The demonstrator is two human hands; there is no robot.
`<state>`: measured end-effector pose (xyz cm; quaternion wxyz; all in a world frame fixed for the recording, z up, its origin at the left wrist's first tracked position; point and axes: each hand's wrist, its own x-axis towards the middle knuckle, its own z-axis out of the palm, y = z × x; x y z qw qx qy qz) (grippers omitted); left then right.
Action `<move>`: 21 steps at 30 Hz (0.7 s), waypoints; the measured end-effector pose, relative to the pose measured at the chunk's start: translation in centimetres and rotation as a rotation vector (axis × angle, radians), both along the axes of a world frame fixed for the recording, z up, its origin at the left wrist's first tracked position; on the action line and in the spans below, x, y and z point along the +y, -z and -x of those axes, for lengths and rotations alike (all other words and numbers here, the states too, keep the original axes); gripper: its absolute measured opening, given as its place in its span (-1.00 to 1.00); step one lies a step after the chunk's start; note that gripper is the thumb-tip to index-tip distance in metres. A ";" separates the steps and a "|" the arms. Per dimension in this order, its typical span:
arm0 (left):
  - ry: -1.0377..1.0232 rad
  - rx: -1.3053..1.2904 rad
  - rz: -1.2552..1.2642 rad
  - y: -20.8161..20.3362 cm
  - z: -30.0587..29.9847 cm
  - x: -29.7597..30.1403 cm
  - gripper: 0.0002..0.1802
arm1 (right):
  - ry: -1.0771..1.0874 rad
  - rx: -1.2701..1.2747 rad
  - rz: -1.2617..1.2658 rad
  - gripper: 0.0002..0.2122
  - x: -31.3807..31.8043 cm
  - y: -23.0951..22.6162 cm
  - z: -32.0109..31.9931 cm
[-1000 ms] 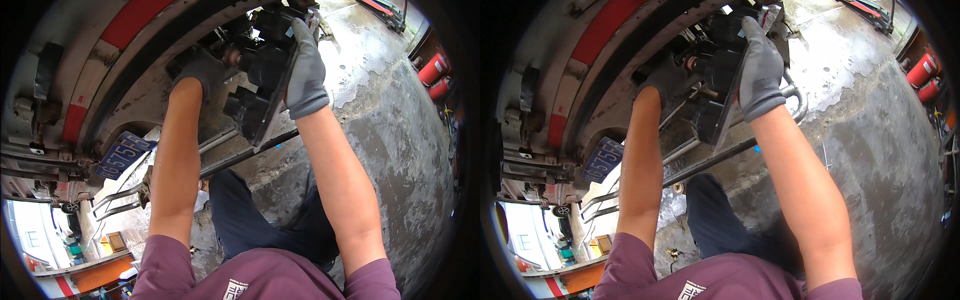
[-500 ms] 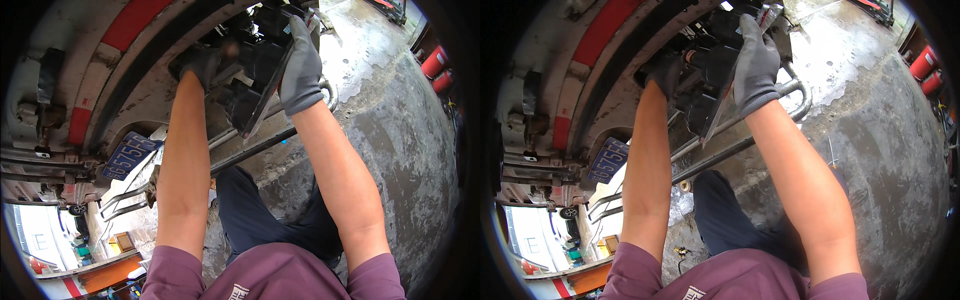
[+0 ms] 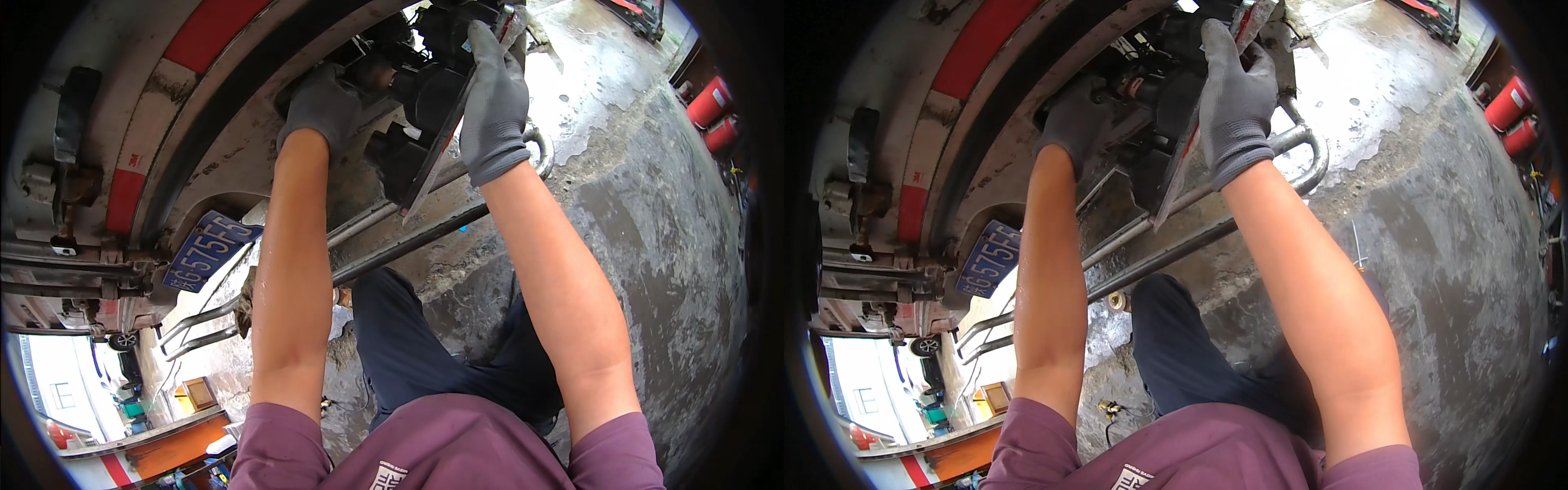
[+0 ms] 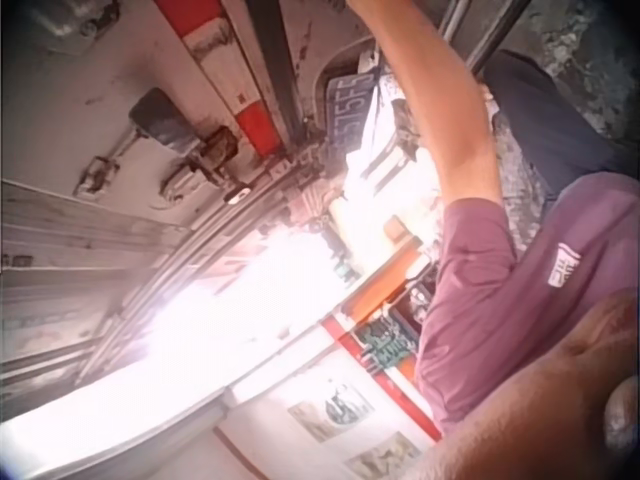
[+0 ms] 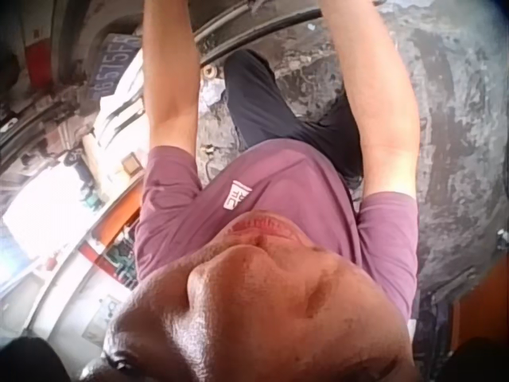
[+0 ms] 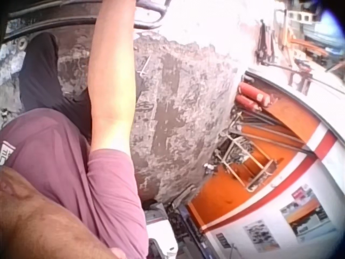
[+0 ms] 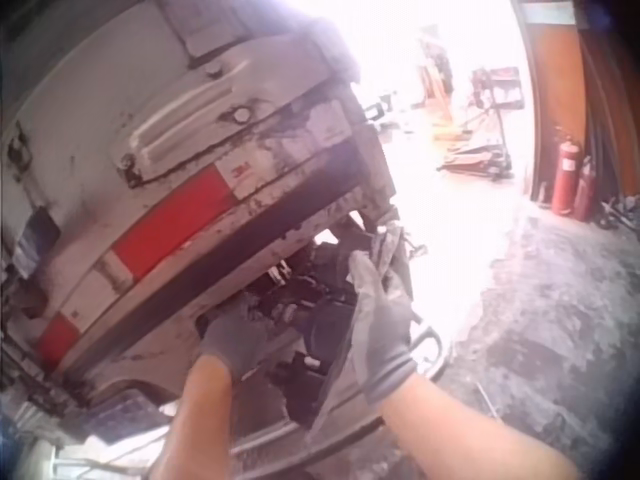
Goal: The person installs a tail light assembly into the rear of a vehicle. They position the unit, align the bulb sockets, and connect the wiring harness to complete the installation.
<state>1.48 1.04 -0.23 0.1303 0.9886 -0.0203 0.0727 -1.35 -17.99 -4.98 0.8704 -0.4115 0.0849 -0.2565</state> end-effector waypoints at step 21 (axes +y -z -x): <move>-0.035 -0.362 0.517 3.3 -1.1 1.4 -0.71 | 0.096 0.154 0.064 -0.46 0.9 0.1 0.2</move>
